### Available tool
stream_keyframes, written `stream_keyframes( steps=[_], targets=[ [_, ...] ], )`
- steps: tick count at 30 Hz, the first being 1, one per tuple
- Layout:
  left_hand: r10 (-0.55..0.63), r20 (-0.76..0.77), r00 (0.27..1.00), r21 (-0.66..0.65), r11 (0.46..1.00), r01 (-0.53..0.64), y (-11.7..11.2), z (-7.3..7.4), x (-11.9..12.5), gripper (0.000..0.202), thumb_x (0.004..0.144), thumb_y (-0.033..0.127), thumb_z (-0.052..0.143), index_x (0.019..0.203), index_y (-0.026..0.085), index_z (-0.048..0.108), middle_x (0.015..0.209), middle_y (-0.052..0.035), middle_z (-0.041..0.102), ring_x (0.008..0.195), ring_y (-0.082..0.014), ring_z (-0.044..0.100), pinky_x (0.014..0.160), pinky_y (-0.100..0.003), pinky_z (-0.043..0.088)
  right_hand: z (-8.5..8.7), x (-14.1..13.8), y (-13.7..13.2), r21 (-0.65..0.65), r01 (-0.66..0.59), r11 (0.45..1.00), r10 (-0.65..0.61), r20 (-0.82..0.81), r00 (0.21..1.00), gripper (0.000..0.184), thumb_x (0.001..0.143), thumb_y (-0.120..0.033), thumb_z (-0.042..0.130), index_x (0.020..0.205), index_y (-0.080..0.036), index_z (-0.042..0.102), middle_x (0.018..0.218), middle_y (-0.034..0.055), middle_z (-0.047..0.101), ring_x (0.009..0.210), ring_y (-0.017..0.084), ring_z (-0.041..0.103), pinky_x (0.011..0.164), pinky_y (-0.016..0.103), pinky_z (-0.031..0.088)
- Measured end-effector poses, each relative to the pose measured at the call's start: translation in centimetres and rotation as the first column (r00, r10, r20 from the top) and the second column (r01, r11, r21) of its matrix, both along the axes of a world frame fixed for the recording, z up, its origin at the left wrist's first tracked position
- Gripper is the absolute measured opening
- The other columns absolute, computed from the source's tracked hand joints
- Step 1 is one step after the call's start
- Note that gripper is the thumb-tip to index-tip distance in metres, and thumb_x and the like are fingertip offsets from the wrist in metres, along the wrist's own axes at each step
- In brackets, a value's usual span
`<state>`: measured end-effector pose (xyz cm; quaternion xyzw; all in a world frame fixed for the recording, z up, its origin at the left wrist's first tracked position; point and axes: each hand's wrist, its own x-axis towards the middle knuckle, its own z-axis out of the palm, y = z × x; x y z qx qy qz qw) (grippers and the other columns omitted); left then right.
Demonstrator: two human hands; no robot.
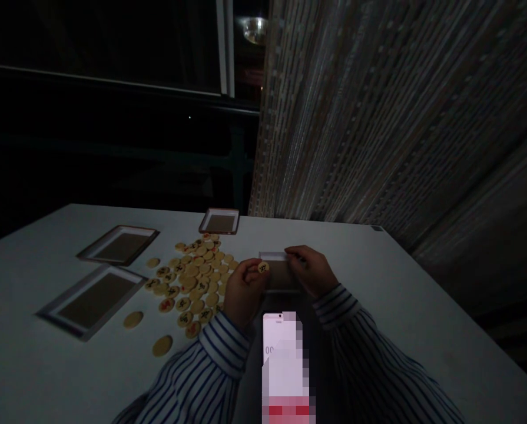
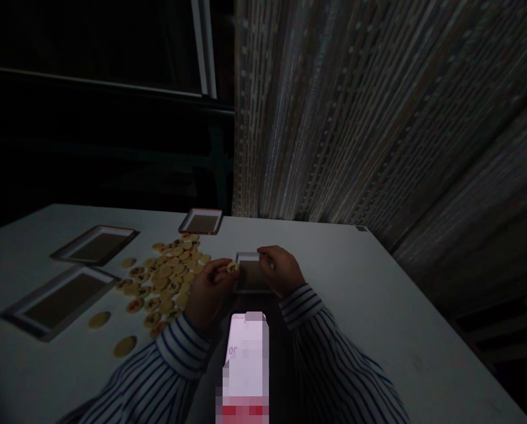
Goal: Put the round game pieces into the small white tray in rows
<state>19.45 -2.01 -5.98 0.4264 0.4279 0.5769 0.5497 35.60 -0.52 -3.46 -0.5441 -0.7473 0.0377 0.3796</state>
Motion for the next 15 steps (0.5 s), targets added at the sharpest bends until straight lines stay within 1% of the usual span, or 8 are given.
stream_keyframes(
  steps=[3,6,11,13,15],
  targets=[
    [-0.018,0.013,1.000,-0.006,1.000,0.018,-0.1,0.0,0.0,0.034,0.057,0.023,0.070,0.087,0.013,0.055,0.071,-0.0013,0.064,0.058,-0.0097,0.059,0.054,-0.020,0.046,-0.2,-0.8,0.4,0.000,-0.057,0.998,0.057,-0.040,0.998,0.019,0.077,-0.018,0.049,0.089,-0.018,0.064,0.088,0.0050,0.067,0.082,0.016,0.061,0.074,0.030,0.049],
    [-0.012,0.007,1.000,-0.014,1.000,0.012,0.0,-0.1,-0.1,0.033,0.058,0.023,0.070,0.086,0.014,0.056,0.072,-0.0016,0.065,0.059,-0.0108,0.061,0.054,-0.020,0.047,-0.8,-0.8,-0.1,0.003,-0.108,0.994,0.108,-0.089,0.990,0.017,0.078,-0.017,0.049,0.087,-0.018,0.064,0.085,0.0046,0.068,0.080,0.015,0.062,0.074,0.029,0.049],
    [-0.022,-0.003,1.000,-0.038,0.999,0.022,0.1,-0.3,0.2,0.029,0.059,0.027,0.071,0.081,0.014,0.057,0.069,-0.0015,0.066,0.059,-0.0117,0.062,0.054,-0.021,0.048,-2.4,0.3,-1.7,0.028,-0.100,0.995,0.104,-0.168,0.980,0.016,0.081,-0.021,0.049,0.089,-0.017,0.063,0.082,0.0049,0.067,0.073,0.014,0.061,0.066,0.027,0.050],
    [-0.034,-0.005,0.999,-0.048,0.998,0.034,0.0,-0.3,0.4,0.028,0.060,0.028,0.070,0.080,0.014,0.056,0.067,-0.0005,0.065,0.058,-0.0114,0.062,0.053,-0.020,0.048,-2.8,0.6,-2.1,0.050,-0.091,0.995,0.098,-0.174,0.980,0.016,0.081,-0.022,0.049,0.090,-0.017,0.062,0.082,0.0051,0.067,0.073,0.014,0.061,0.065,0.028,0.050],
    [-0.037,-0.025,0.999,-0.050,0.998,0.036,-0.2,-0.3,0.5,0.027,0.061,0.029,0.070,0.078,0.014,0.057,0.064,0.0002,0.064,0.056,-0.0109,0.061,0.052,-0.019,0.047,-3.2,0.7,-2.4,0.089,-0.077,0.993,0.090,-0.146,0.985,0.017,0.081,-0.021,0.048,0.090,-0.018,0.062,0.082,0.0053,0.066,0.073,0.014,0.061,0.066,0.029,0.050]
  ],
)
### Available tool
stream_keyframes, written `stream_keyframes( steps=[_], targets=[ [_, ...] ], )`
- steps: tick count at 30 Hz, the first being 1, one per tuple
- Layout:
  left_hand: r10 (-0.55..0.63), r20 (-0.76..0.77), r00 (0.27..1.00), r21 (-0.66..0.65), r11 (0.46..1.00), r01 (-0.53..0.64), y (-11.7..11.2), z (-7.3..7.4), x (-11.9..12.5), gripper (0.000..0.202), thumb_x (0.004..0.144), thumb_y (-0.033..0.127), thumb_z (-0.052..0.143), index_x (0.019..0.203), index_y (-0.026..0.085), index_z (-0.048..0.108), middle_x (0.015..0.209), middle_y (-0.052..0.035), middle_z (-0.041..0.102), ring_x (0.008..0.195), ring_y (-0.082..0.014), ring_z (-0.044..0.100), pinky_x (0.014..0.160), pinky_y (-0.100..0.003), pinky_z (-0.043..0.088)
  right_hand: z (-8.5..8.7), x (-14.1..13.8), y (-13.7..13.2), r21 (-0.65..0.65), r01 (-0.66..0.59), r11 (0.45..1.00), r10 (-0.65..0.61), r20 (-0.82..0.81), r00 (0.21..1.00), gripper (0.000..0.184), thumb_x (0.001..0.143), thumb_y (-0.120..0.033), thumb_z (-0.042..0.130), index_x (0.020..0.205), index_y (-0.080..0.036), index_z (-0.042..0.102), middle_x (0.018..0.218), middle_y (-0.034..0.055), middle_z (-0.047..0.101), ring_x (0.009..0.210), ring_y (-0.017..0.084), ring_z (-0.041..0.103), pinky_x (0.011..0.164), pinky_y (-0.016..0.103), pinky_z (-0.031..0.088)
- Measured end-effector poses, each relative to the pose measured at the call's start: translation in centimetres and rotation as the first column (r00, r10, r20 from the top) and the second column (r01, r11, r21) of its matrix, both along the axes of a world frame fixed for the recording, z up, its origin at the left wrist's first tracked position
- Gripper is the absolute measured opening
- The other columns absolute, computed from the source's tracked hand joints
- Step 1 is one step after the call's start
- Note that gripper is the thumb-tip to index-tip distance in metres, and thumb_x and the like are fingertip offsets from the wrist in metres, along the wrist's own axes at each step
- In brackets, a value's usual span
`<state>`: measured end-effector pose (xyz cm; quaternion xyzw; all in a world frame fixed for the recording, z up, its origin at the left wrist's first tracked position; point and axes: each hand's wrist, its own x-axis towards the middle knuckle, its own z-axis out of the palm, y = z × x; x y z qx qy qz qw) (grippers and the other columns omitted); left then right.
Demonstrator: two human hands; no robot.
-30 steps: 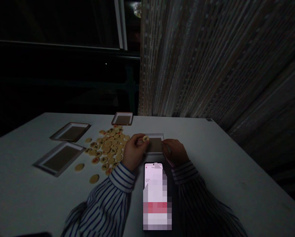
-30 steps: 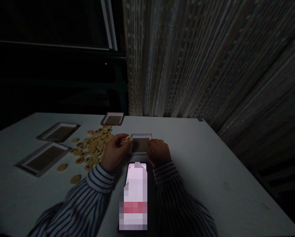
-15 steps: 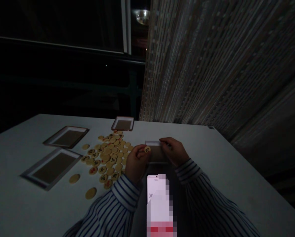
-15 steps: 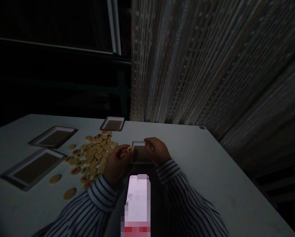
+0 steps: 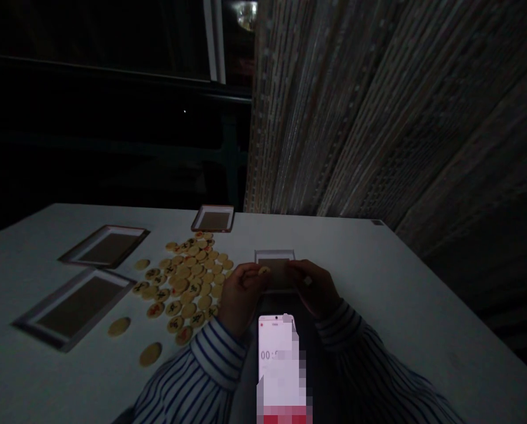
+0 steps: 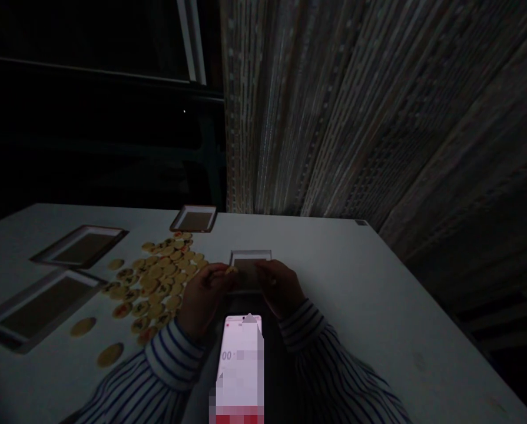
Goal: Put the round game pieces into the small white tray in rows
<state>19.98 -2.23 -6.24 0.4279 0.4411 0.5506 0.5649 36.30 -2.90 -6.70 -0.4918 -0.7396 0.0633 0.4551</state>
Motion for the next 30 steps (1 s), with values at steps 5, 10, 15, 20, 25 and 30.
stream_keyframes(
  steps=[5,10,15,20,25,30],
  targets=[
    [0.006,-0.036,0.999,0.017,1.000,-0.006,-0.3,0.0,0.0,0.023,0.060,0.028,0.071,0.072,0.013,0.059,0.062,-0.0004,0.065,0.056,-0.0101,0.060,0.052,-0.018,0.046,-1.0,-0.1,-0.2,0.162,-0.040,0.986,0.014,0.154,0.988,0.017,0.082,-0.020,0.048,0.091,-0.018,0.062,0.079,0.0062,0.065,0.073,0.016,0.059,0.065,0.031,0.050],
    [-0.003,0.004,1.000,0.035,0.999,0.003,-0.1,-0.4,-0.1,0.019,0.059,0.026,0.070,0.069,0.014,0.060,0.062,-0.0017,0.066,0.059,-0.0121,0.061,0.056,-0.021,0.048,-1.1,-0.1,-0.4,0.226,-0.078,0.971,0.040,0.171,0.985,0.017,0.081,-0.017,0.048,0.092,-0.017,0.061,0.078,0.0065,0.065,0.072,0.016,0.058,0.065,0.032,0.049],
    [-0.030,-0.019,0.999,0.045,0.999,0.031,-0.1,-0.7,0.0,0.017,0.062,0.029,0.068,0.070,0.014,0.063,0.064,-0.0025,0.067,0.061,-0.0131,0.062,0.057,-0.023,0.049,-0.7,-0.4,-0.7,0.218,-0.111,0.970,0.068,0.196,0.978,0.020,0.080,-0.016,0.049,0.096,-0.019,0.060,0.082,0.0059,0.065,0.076,0.017,0.058,0.067,0.033,0.049],
    [0.003,-0.097,0.995,0.058,0.998,0.003,-0.3,-0.3,0.0,0.015,0.063,0.029,0.066,0.068,0.015,0.065,0.062,-0.0023,0.066,0.057,-0.0130,0.060,0.053,-0.023,0.048,-0.7,-0.6,-0.9,0.200,-0.147,0.969,0.108,0.196,0.975,0.030,0.080,-0.020,0.051,0.109,-0.023,0.055,0.093,0.0052,0.064,0.084,0.017,0.058,0.072,0.035,0.050],
    [-0.011,-0.191,0.982,0.064,0.998,0.024,-0.5,0.2,-0.1,0.013,0.065,0.028,0.063,0.067,0.016,0.067,0.061,-0.0028,0.066,0.056,-0.0137,0.059,0.050,-0.023,0.047,-0.7,-0.8,-1.0,0.180,-0.189,0.965,0.153,0.195,0.969,0.036,0.078,-0.020,0.055,0.114,-0.025,0.053,0.098,0.0052,0.063,0.089,0.018,0.057,0.075,0.035,0.050],
    [-0.052,-0.189,0.981,0.060,0.996,0.065,-0.6,0.1,-0.1,0.013,0.067,0.029,0.063,0.069,0.017,0.068,0.062,-0.0028,0.067,0.056,-0.0138,0.060,0.052,-0.024,0.048,-0.7,-0.9,-1.0,0.191,-0.178,0.965,0.145,0.175,0.974,0.033,0.078,-0.018,0.056,0.111,-0.022,0.055,0.097,0.0066,0.064,0.087,0.018,0.058,0.074,0.036,0.050]
  ],
)
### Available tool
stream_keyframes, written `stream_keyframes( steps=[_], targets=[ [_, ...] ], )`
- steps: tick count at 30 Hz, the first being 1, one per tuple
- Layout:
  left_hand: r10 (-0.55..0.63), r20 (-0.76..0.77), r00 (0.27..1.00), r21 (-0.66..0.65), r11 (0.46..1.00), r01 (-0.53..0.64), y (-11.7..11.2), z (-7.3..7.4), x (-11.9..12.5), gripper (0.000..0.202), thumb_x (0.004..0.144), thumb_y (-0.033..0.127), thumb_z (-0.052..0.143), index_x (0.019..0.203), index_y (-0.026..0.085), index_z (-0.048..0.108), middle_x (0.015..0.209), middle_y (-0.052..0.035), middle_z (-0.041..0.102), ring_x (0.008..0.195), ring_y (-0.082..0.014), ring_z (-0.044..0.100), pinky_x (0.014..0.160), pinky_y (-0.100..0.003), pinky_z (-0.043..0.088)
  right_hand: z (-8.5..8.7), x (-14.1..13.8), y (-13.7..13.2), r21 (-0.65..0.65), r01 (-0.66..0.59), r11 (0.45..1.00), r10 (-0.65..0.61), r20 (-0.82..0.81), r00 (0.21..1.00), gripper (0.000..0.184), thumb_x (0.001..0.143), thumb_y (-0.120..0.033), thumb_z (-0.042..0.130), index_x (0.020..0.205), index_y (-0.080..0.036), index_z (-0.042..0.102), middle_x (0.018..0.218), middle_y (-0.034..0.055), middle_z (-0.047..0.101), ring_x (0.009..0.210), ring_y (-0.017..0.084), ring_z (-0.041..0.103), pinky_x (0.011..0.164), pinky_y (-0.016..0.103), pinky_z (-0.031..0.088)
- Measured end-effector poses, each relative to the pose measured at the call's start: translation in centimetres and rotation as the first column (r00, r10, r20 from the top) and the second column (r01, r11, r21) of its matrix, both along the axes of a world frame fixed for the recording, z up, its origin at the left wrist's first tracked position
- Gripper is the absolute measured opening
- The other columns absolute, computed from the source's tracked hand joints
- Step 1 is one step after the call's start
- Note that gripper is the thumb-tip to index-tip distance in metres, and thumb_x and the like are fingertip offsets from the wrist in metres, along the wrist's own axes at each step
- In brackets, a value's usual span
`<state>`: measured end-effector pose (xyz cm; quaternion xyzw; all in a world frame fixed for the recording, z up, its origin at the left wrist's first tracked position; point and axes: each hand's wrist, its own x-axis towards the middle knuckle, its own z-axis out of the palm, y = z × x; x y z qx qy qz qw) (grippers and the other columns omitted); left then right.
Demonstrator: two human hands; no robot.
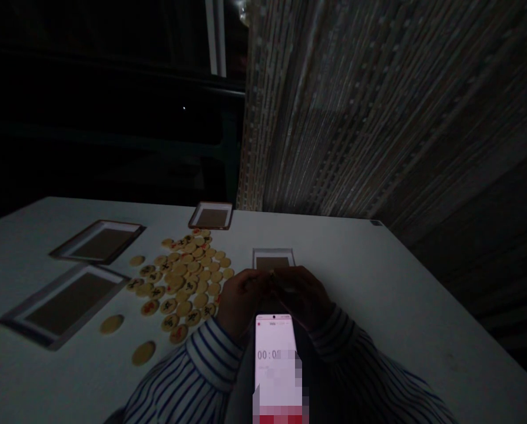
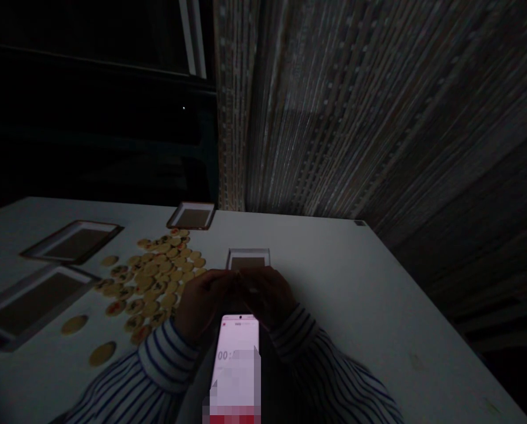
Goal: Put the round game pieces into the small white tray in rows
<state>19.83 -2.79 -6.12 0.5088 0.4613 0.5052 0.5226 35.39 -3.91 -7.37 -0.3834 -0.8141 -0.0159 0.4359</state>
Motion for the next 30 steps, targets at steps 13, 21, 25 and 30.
stream_keyframes(
  steps=[13,21,25,30],
  targets=[
    [0.141,-0.422,0.896,0.267,0.963,-0.026,1.1,-1.9,-1.4,0.026,0.075,0.034,0.053,0.091,0.018,0.066,0.083,-0.0064,0.067,0.076,-0.0189,0.060,0.071,-0.032,0.047,1.0,0.9,0.5,-0.084,0.177,0.981,-0.181,-0.041,0.983,0.017,0.078,-0.027,0.052,0.090,-0.019,0.061,0.080,0.0061,0.065,0.073,0.016,0.059,0.065,0.031,0.049],
    [0.186,-0.745,0.640,0.331,0.937,0.114,1.1,-2.1,-1.8,0.030,0.079,0.027,0.046,0.098,0.013,0.063,0.085,-0.0113,0.063,0.081,-0.0217,0.058,0.074,-0.034,0.045,0.1,3.3,1.6,-0.118,0.323,0.939,-0.327,-0.012,0.945,0.022,0.074,-0.032,0.054,0.089,-0.017,0.060,0.077,0.0060,0.065,0.068,0.016,0.060,0.061,0.028,0.049],
    [0.178,-0.779,0.601,0.311,0.942,0.123,1.1,-2.0,-1.9,0.028,0.078,0.024,0.045,0.097,0.015,0.063,0.082,-0.0093,0.063,0.079,-0.0205,0.057,0.072,-0.032,0.044,-0.3,4.1,1.9,-0.157,0.335,0.929,-0.337,0.018,0.941,0.026,0.073,-0.031,0.055,0.094,-0.018,0.060,0.076,0.0041,0.065,0.069,0.016,0.060,0.064,0.029,0.050],
    [0.156,-0.784,0.601,0.278,0.953,0.116,1.1,-1.8,-2.0,0.028,0.077,0.022,0.045,0.096,0.015,0.065,0.079,-0.0083,0.062,0.076,-0.0197,0.057,0.070,-0.030,0.043,-0.4,4.6,2.1,-0.148,0.280,0.949,-0.271,0.079,0.959,0.031,0.074,-0.028,0.053,0.104,-0.019,0.059,0.078,0.0039,0.065,0.071,0.016,0.059,0.068,0.031,0.049]
  ],
)
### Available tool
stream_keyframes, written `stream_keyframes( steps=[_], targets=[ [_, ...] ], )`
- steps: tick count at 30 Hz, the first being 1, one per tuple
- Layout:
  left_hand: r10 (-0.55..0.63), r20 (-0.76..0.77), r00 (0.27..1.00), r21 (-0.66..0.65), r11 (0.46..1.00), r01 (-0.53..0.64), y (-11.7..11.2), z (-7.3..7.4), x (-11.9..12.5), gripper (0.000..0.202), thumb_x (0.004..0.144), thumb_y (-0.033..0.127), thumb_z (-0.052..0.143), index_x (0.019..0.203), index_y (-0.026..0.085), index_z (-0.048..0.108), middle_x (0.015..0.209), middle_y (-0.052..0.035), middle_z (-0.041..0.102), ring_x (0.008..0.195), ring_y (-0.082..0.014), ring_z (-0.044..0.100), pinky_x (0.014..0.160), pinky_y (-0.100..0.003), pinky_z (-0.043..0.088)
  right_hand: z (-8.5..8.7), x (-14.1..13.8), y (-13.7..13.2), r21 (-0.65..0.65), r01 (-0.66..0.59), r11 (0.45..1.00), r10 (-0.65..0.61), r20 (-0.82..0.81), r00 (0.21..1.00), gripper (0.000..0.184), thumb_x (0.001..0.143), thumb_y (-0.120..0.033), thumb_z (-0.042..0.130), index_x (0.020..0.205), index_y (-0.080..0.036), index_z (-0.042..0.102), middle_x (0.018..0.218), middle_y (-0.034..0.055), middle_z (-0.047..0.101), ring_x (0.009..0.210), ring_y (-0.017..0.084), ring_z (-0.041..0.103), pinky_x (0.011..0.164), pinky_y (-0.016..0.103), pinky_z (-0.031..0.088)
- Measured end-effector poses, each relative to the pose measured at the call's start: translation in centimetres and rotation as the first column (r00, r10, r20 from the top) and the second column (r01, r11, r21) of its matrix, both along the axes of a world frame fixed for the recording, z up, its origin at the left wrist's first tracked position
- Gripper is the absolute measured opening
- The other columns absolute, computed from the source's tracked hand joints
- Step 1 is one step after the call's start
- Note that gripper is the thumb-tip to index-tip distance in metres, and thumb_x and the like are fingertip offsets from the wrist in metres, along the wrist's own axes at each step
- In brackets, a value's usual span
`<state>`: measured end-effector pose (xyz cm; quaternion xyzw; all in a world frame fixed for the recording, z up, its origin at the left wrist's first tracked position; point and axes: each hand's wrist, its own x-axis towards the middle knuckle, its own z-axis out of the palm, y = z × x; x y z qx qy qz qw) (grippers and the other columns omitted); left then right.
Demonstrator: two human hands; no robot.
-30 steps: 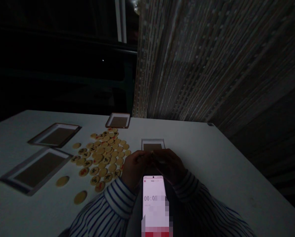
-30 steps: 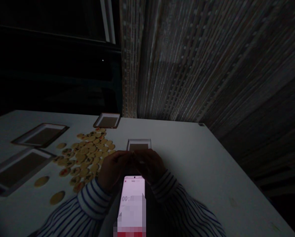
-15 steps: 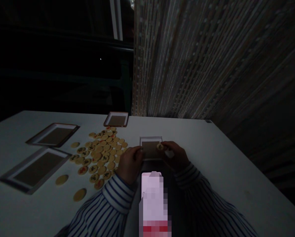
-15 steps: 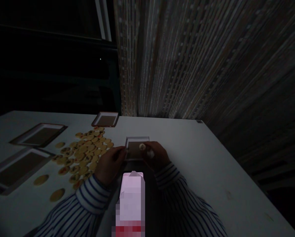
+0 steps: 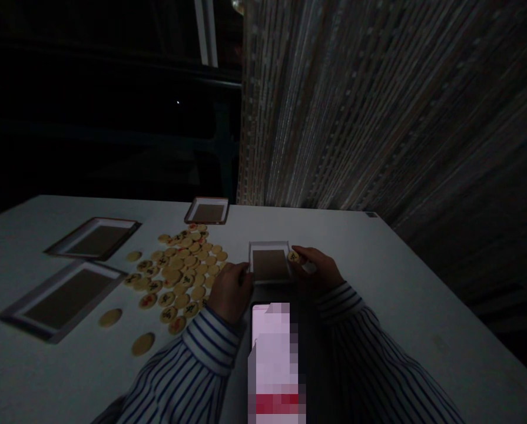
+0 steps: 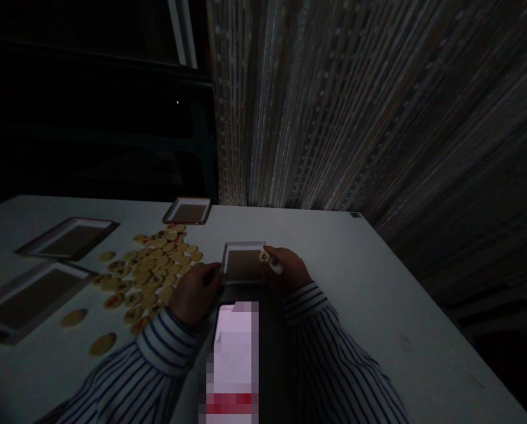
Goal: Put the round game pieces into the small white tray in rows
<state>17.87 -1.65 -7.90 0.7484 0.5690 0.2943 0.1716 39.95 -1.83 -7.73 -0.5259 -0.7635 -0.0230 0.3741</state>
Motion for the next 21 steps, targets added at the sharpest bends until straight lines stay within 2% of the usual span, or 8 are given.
stream_keyframes(
  steps=[3,10,15,18,21],
  targets=[
    [-0.015,0.006,1.000,-0.028,0.999,0.016,-0.01,0.23,-0.01,0.028,0.077,0.021,0.044,0.095,0.016,0.066,0.078,-0.0081,0.063,0.076,-0.0198,0.057,0.070,-0.031,0.043,0.00,0.10,0.05,-0.020,-0.025,0.999,0.026,0.028,0.999,0.028,0.075,-0.028,0.052,0.099,-0.021,0.061,0.079,0.0044,0.065,0.070,0.016,0.059,0.066,0.030,0.048],
    [-0.016,0.015,1.000,-0.063,0.998,0.017,-0.02,0.34,-0.20,0.031,0.076,0.020,0.044,0.099,0.014,0.064,0.088,-0.0104,0.064,0.083,-0.0210,0.058,0.076,-0.032,0.043,0.24,0.16,0.02,-0.132,0.037,0.991,-0.021,0.122,0.992,0.026,0.073,-0.031,0.055,0.094,-0.019,0.063,0.073,0.0038,0.066,0.065,0.016,0.059,0.062,0.030,0.046],
    [-0.011,0.030,0.999,-0.083,0.996,0.014,0.02,0.25,-0.47,0.034,0.075,0.019,0.045,0.103,0.011,0.062,0.093,-0.0122,0.063,0.088,-0.0216,0.057,0.080,-0.032,0.043,0.25,0.17,0.14,-0.136,-0.075,0.988,0.092,0.123,0.988,0.022,0.070,-0.028,0.056,0.089,-0.018,0.063,0.078,0.0055,0.066,0.067,0.016,0.058,0.062,0.029,0.047],
    [-0.010,0.021,1.000,-0.076,0.997,0.011,0.03,0.18,-0.52,0.033,0.075,0.018,0.045,0.103,0.012,0.062,0.092,-0.0115,0.064,0.087,-0.0209,0.058,0.079,-0.032,0.043,0.15,0.34,0.20,-0.114,-0.125,0.986,0.136,0.096,0.986,0.023,0.071,-0.026,0.056,0.092,-0.018,0.063,0.082,0.0061,0.066,0.069,0.016,0.058,0.065,0.030,0.047],
    [0.003,0.011,1.000,-0.059,0.998,-0.002,0.07,0.17,-0.47,0.032,0.075,0.017,0.045,0.102,0.013,0.062,0.092,-0.0107,0.064,0.086,-0.0196,0.059,0.078,-0.030,0.044,0.46,0.54,0.25,-0.167,-0.144,0.975,0.165,0.120,0.979,0.028,0.071,-0.025,0.056,0.098,-0.019,0.062,0.087,0.0067,0.066,0.074,0.016,0.059,0.068,0.030,0.047]
  ],
)
